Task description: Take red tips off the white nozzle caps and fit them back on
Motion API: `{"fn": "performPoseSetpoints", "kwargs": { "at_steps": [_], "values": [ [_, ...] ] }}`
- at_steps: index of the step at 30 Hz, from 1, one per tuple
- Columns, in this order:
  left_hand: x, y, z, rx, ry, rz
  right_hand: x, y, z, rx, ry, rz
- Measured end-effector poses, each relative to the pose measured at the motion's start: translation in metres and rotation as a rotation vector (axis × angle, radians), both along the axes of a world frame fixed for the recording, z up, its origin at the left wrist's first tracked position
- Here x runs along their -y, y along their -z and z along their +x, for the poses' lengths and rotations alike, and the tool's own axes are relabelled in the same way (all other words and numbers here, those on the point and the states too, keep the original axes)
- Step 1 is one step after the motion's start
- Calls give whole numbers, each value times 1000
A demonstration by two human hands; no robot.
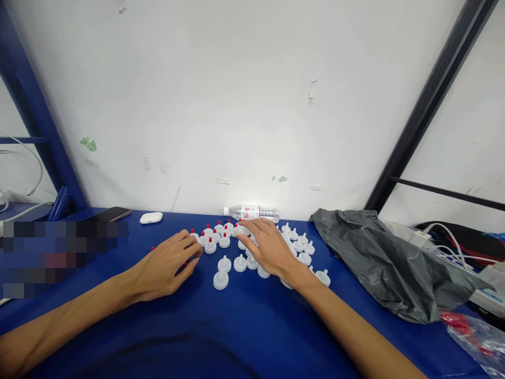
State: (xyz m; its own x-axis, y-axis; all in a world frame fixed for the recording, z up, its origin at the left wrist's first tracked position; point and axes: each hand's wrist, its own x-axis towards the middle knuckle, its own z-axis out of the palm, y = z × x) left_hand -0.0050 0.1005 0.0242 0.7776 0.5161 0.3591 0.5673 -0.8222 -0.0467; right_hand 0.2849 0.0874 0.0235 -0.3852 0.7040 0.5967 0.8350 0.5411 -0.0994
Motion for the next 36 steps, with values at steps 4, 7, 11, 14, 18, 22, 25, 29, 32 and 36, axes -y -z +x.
{"fn": "performPoseSetpoints", "kwargs": {
  "at_steps": [4,7,11,14,18,22,25,29,32,36],
  "values": [
    [3,-7,-4,157,19,52,18,-7,-16,-49,-143,142],
    [7,-7,-3,236,68,125,34,-7,-36,16,-346,184],
    [14,-6,2,197,187,218,47,-7,-54,65,-510,213],
    [18,-6,7,150,241,279,48,-6,-55,2,-529,209],
    [21,-4,10,106,237,322,46,-3,-52,25,-556,214],
    [22,-4,10,158,286,182,45,-3,-55,20,-574,203],
    [25,-8,11,311,293,58,42,-6,-54,58,-563,315],
    [25,-18,0,603,82,-144,28,-7,-31,195,-395,421],
    [19,-26,-12,672,-53,-108,15,-4,-10,83,-250,258],
    [11,-22,-10,410,-24,-3,7,1,-3,17,-125,80]
  ]
}}
